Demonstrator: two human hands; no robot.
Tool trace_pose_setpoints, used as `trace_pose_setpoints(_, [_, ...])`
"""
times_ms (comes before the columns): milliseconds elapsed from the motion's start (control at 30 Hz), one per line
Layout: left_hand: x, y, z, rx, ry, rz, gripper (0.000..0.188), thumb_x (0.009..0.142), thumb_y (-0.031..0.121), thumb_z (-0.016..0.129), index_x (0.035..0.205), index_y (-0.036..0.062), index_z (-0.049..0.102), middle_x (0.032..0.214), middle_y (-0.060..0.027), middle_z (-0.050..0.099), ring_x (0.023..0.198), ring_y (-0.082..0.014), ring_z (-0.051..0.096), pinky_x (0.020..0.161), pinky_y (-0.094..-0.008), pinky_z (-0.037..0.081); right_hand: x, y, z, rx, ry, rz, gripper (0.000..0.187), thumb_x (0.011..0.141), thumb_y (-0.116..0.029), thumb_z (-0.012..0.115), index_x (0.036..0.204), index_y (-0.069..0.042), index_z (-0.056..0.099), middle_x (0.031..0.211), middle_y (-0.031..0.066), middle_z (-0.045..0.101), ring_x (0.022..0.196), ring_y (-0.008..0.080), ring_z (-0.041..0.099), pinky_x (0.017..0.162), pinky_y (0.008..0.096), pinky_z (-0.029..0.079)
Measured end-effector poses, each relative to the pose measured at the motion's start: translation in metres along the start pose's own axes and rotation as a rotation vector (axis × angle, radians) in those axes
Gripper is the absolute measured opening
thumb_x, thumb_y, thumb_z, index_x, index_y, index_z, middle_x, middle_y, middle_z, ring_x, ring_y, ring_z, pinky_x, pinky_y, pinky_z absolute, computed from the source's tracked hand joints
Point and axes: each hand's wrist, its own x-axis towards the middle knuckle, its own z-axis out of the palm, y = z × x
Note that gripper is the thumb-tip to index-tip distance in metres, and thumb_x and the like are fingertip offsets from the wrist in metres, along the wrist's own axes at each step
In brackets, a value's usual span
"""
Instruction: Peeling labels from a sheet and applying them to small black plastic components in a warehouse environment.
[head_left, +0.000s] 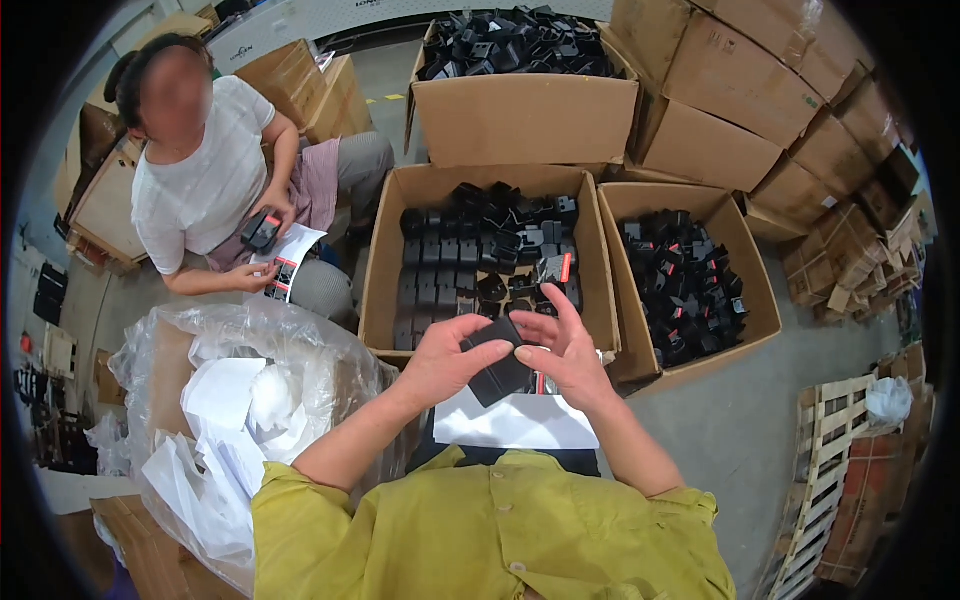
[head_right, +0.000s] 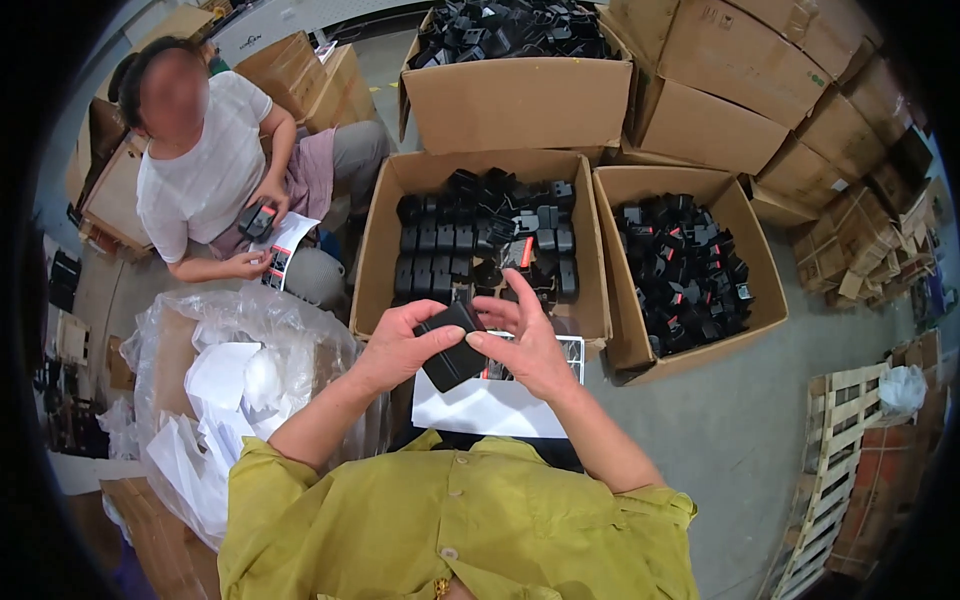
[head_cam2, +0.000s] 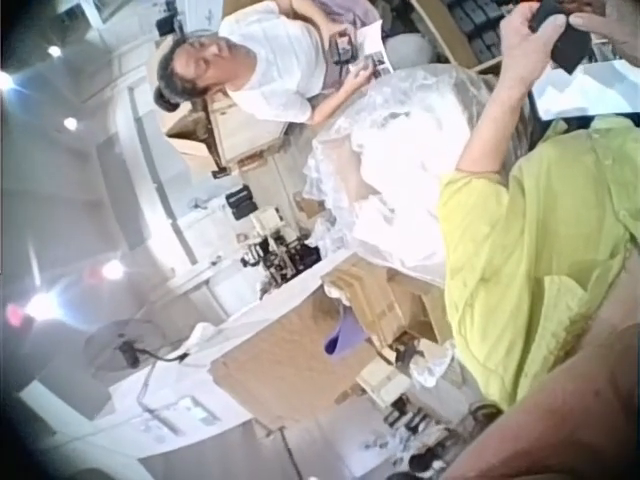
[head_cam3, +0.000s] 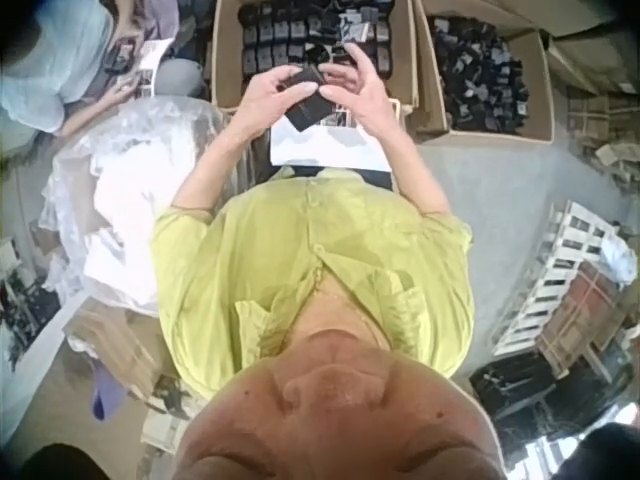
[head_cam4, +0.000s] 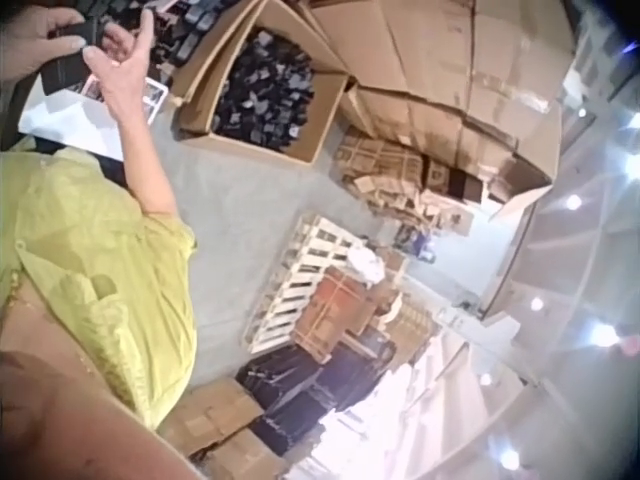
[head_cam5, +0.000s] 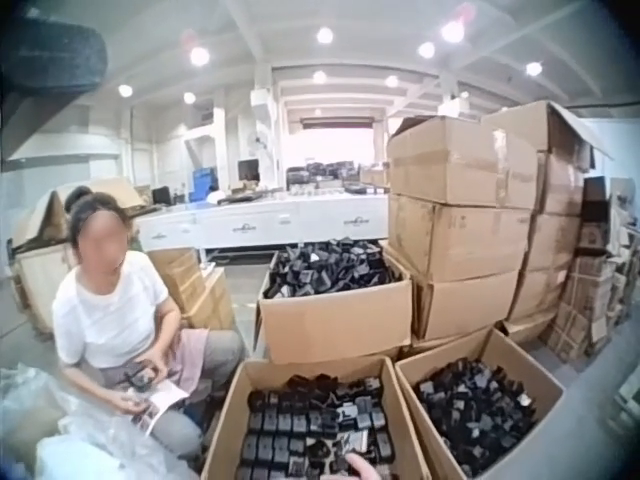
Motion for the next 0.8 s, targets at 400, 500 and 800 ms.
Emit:
trace_pose_setpoints(400, [-0.013, -0.007, 0.009, -0.410, 0.138, -0.025, 0.026, 0.089, 0.013, 0.045, 0.111, -0.0020, 0.047, 0.103, -0.0044, 0.055, 0.092, -0.0085, 0.050, 0.083, -0.0237, 0.041, 0.008, 0.004, 0.003, 0.111, 0.269, -0.276, 0.037, 0.075, 0.000, 0.060, 0.109, -0.001, 0.044, 0.106, 0.0079, 0.049, 0.091, 0.0147, 0.050, 0.079, 0.0267, 0.043])
trace_pose_setpoints(500, [-0.013, -0.016, 0.004, -0.391, 0.139, 0.036, 0.025, 0.089, 0.013, 0.044, 0.109, -0.0025, 0.047, 0.102, -0.0044, 0.055, 0.091, -0.0087, 0.051, 0.082, -0.0236, 0.041, -0.004, -0.022, 0.005, 0.195, 0.048, -0.155, 0.007, 0.077, -0.001, 0.058, 0.082, -0.002, 0.053, 0.086, 0.0029, 0.054, 0.076, 0.0088, 0.052, 0.064, 0.0209, 0.044])
trace_pose_setpoints(800, [-0.015, -0.033, 0.005, -0.336, 0.127, 0.128, 0.024, 0.090, 0.014, 0.043, 0.108, -0.0016, 0.047, 0.098, -0.0046, 0.056, 0.088, -0.0074, 0.050, 0.079, -0.0224, 0.040, -0.008, -0.016, 0.028, -0.113, -0.027, 0.046, 0.009, 0.078, -0.006, 0.060, 0.078, 0.000, 0.055, 0.064, 0.0013, 0.056, 0.054, 0.0043, 0.052, 0.049, 0.0180, 0.043])
